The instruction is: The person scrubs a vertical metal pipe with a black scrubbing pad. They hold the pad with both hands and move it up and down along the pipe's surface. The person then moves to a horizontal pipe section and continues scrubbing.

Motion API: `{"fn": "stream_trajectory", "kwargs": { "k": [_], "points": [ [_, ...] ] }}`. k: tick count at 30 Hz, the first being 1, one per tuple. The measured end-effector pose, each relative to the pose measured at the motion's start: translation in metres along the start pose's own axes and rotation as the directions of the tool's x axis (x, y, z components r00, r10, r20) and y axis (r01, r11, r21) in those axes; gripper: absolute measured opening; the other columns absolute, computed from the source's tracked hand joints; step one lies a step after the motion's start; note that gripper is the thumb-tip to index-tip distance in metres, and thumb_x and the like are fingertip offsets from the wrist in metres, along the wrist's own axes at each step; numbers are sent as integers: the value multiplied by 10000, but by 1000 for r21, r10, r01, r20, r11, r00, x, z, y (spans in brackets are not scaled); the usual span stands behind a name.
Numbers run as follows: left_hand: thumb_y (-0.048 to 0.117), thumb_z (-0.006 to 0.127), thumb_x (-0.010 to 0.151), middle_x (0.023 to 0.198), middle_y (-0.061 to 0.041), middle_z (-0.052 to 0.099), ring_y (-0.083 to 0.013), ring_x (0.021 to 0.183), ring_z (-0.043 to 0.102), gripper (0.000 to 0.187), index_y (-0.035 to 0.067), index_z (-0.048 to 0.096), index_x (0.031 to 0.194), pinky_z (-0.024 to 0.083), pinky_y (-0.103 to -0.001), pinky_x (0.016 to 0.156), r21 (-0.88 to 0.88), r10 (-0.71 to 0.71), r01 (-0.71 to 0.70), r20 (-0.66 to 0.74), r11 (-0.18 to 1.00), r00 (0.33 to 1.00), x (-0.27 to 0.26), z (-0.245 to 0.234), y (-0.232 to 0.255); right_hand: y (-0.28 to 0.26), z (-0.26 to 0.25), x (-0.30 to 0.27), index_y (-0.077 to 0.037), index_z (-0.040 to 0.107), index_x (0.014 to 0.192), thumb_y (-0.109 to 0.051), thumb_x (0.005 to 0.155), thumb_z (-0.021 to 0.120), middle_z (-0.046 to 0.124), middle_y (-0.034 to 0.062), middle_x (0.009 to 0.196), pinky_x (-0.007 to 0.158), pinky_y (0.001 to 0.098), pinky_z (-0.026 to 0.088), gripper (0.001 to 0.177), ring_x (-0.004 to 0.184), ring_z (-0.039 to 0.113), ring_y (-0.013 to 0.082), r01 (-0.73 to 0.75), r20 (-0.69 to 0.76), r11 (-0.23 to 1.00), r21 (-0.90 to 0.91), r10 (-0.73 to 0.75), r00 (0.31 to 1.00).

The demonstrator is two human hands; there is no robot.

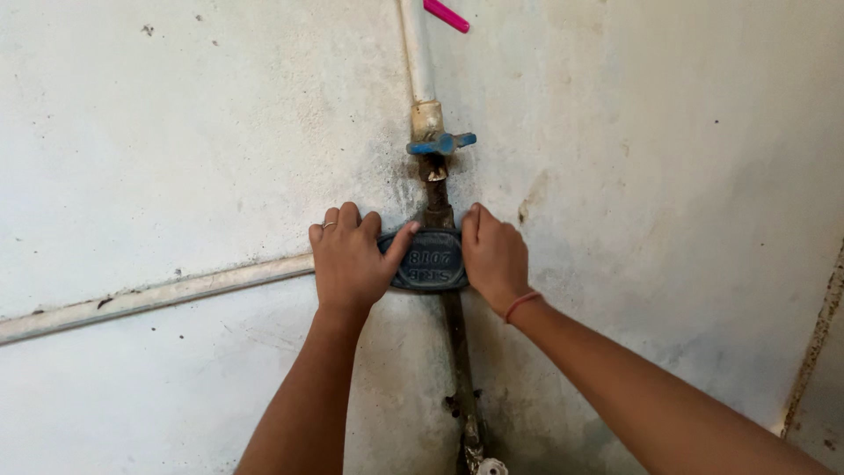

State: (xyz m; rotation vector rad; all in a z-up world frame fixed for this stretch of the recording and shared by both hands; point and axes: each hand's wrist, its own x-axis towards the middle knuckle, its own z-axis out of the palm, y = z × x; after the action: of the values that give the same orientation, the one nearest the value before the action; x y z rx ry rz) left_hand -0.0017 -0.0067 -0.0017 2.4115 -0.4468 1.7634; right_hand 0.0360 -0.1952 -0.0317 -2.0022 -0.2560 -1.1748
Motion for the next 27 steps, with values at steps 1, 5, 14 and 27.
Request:
{"fn": "stream_trajectory", "kwargs": {
  "k": [1, 5, 14, 27],
  "points": [
    [587, 662, 934, 790, -100, 540, -279, 819, 511, 571, 55, 691, 728, 347, -442, 784, -6, -10, 10, -6, 1000, 1000, 0, 1, 0, -4, -6, 4, -63, 692, 870, -295, 1066, 400, 659, 227, 678, 618, 545, 498, 421, 629, 643, 441, -14, 47, 999, -44, 16, 999],
    [571, 655, 962, 805, -90, 535, -273, 841, 508, 567, 62, 671, 712, 344, -436, 801, -13, -27, 26, -23, 1000, 999, -1, 4, 0, -13, -12, 11, -67, 709, 836, -284, 1055, 437, 664, 217, 675, 634, 549, 487, 411, 642, 633, 446, 24, -1, 990, -138, -25, 1000],
    [646, 708, 847, 783, -104, 512, -278, 797, 491, 616, 51, 657, 696, 341, -425, 754, 43, 67, -65, -38, 997, 997, -4, 2, -3, 20, 30, -21, -25, 623, 855, -270, 1073, 376, 609, 255, 680, 593, 546, 450, 410, 611, 608, 445, 18, -159, 964, 267, 25, 987],
    [594, 684, 917, 801, -99, 522, -286, 831, 503, 571, 58, 666, 720, 350, -442, 788, -14, 3, -3, -63, 1000, 998, -1, 2, 1, 1, 4, 6, -50, 671, 833, -291, 1061, 407, 640, 251, 684, 618, 564, 469, 424, 656, 629, 464, 58, -114, 998, 8, -57, 992]
  ]
}}
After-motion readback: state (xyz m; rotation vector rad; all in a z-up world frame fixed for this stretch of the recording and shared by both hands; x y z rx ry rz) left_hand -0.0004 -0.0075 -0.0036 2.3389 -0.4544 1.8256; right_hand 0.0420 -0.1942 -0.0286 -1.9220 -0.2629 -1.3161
